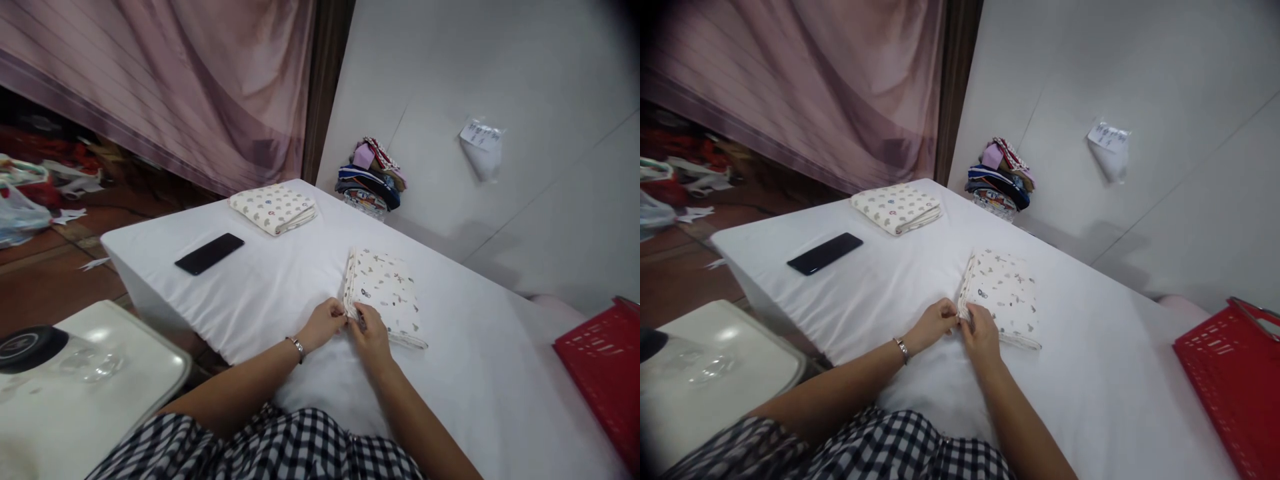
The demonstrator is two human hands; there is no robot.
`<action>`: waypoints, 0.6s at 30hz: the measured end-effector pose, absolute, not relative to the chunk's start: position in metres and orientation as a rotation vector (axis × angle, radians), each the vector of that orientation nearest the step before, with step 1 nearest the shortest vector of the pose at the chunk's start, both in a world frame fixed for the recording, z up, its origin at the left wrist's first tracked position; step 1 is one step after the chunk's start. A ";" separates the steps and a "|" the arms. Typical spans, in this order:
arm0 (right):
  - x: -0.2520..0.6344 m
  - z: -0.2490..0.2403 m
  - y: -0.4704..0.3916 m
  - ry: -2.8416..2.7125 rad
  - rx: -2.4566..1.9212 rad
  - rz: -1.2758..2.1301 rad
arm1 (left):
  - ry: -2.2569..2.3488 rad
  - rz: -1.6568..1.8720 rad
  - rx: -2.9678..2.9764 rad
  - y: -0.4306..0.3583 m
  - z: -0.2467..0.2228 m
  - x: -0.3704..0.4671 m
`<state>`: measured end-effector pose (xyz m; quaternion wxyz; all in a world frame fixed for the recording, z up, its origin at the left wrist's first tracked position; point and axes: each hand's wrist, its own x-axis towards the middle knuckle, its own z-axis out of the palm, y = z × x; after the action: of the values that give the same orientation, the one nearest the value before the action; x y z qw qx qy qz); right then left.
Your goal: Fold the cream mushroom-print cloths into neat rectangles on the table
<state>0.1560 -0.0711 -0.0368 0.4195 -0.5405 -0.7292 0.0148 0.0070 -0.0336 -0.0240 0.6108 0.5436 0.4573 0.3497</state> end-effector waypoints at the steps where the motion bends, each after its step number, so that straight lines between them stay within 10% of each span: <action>1: 0.156 -0.037 -0.071 -1.840 -1.357 0.030 | 1.008 0.812 1.189 -0.034 -0.023 0.006; 18: 0.207 0.024 0.021 -1.700 -1.561 0.652 | 1.053 0.711 1.205 -0.030 -0.023 0.010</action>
<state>0.2069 0.0207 0.0244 0.3630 -0.6065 -0.6604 0.2534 0.0102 -0.0302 -0.0235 0.6406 0.5286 0.4617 0.3116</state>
